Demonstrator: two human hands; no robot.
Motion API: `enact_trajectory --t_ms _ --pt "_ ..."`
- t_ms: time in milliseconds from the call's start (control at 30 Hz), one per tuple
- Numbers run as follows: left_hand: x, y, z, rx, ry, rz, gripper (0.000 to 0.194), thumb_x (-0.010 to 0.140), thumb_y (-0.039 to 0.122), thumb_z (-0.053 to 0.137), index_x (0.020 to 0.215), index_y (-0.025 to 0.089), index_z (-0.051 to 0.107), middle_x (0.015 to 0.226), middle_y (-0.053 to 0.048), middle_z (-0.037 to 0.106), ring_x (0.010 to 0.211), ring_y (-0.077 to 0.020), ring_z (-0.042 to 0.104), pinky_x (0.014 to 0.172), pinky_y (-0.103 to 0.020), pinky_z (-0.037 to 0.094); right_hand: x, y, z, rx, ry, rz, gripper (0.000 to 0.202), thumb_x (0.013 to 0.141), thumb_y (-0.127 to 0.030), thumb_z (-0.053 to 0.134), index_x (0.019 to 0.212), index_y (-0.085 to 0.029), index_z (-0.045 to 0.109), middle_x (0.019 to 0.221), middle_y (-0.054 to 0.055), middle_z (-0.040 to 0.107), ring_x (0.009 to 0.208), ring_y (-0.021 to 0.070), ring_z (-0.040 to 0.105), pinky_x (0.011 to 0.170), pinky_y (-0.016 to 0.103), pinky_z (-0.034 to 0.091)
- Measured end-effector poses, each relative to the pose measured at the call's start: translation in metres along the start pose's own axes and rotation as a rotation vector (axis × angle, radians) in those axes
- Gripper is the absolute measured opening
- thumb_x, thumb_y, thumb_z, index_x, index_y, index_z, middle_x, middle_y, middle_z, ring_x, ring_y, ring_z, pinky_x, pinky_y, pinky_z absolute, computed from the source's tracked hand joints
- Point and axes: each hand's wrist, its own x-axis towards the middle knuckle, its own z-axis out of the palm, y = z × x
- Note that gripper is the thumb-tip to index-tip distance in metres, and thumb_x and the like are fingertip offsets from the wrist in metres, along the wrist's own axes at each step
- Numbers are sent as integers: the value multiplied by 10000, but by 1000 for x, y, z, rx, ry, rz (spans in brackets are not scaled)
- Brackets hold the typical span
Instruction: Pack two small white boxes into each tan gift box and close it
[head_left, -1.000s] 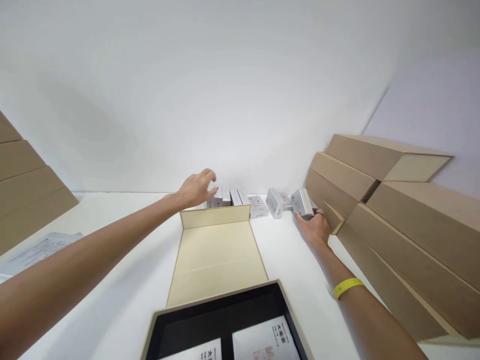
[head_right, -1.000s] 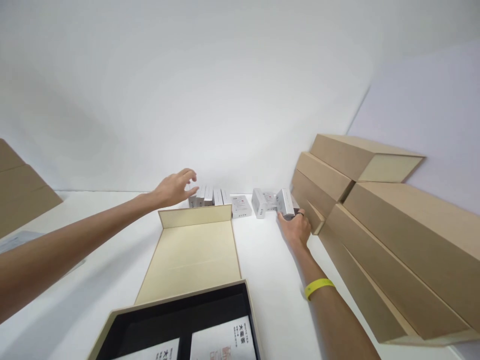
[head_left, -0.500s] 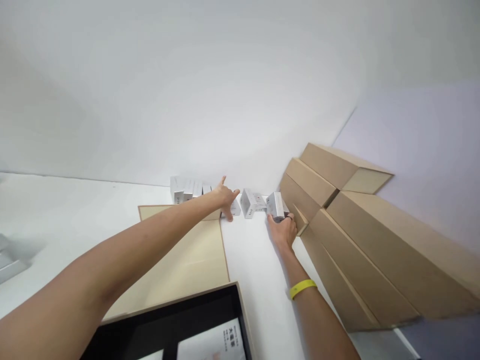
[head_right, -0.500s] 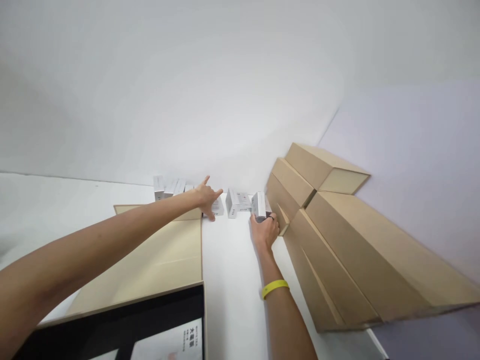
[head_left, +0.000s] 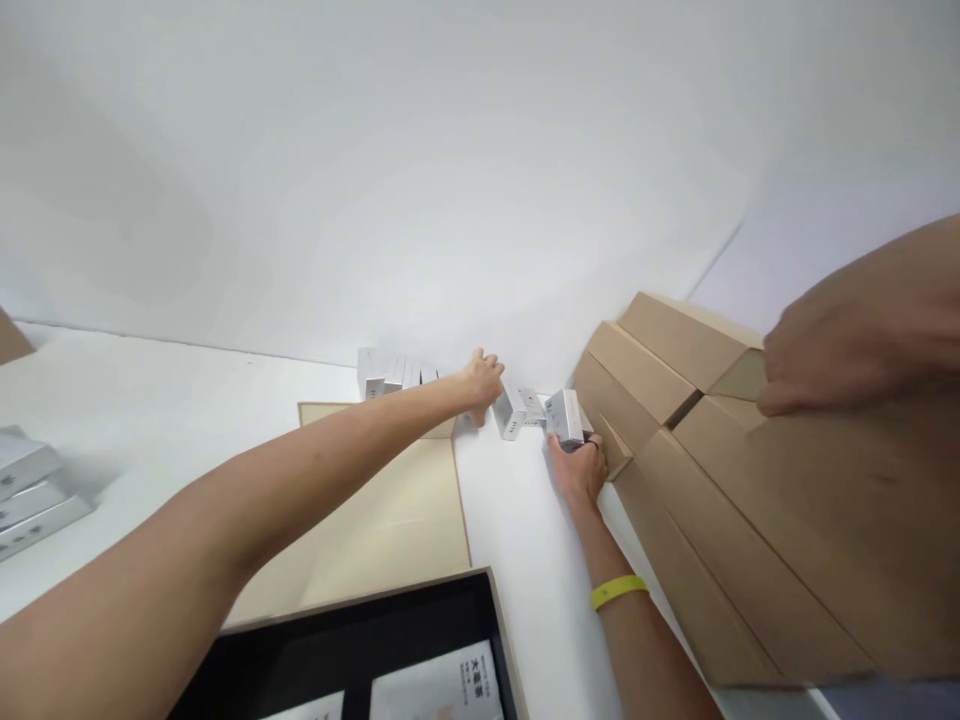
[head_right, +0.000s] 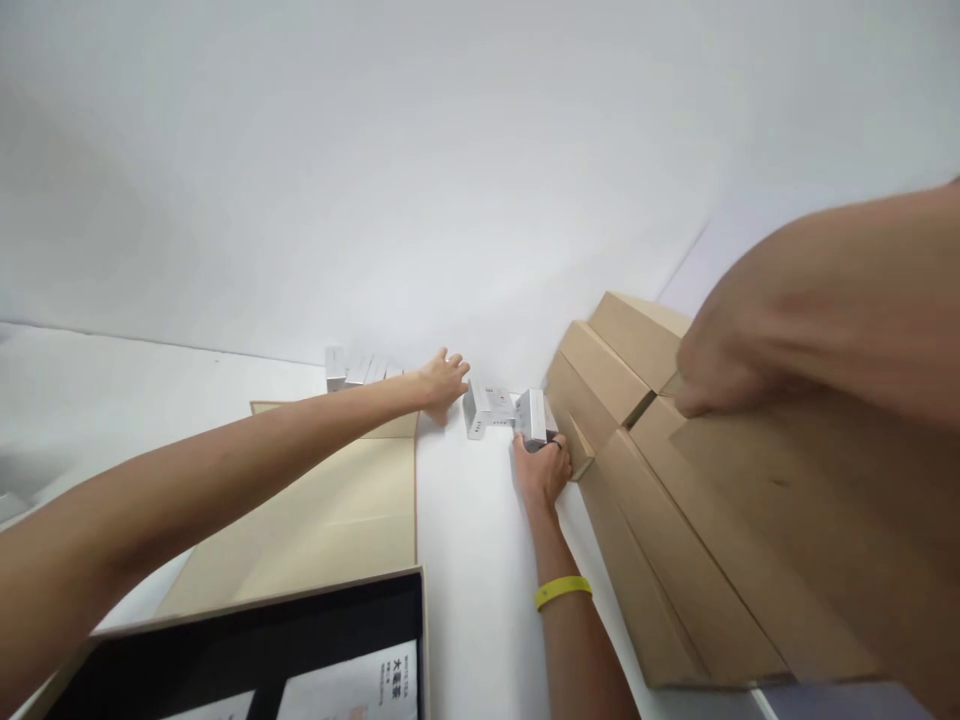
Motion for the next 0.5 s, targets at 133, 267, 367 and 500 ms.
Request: enact_trajectory --t_ms 133,267,367,500 --pt "-5 -4 4 -42 17 5 733 546 604 846 1175 238 761 1392 -202 603 1400 -525 338 1188 -615 132 -2 -1 -2 -3 3 -7 449 945 -518 682 1228 -173 625 1237 95 646 1145 249 626 1022 498 516" --pt "-16 -7 8 -106 54 1 1044 603 591 800 1517 216 462 1664 -182 329 1531 -476 188 1242 -600 66 -1 2 2 6 26 -15 448 944 -515 684 1226 -173 625 1238 96 645 1141 249 627 1019 496 518" --pt "-20 -3 7 -159 81 16 1237 614 683 776 1607 198 221 1687 -199 260 1521 -432 247 1244 -600 119 2 5 7 16 46 -14 450 944 -511 685 1234 -173 621 1251 96 638 1155 254 621 1020 501 517" --pt "-14 11 6 -186 90 42 991 690 743 730 1474 222 421 1544 -168 490 1455 -377 373 1245 -602 112 4 9 14 33 62 -14 450 946 -515 682 1233 -174 621 1241 91 641 1140 251 626 1017 503 518"
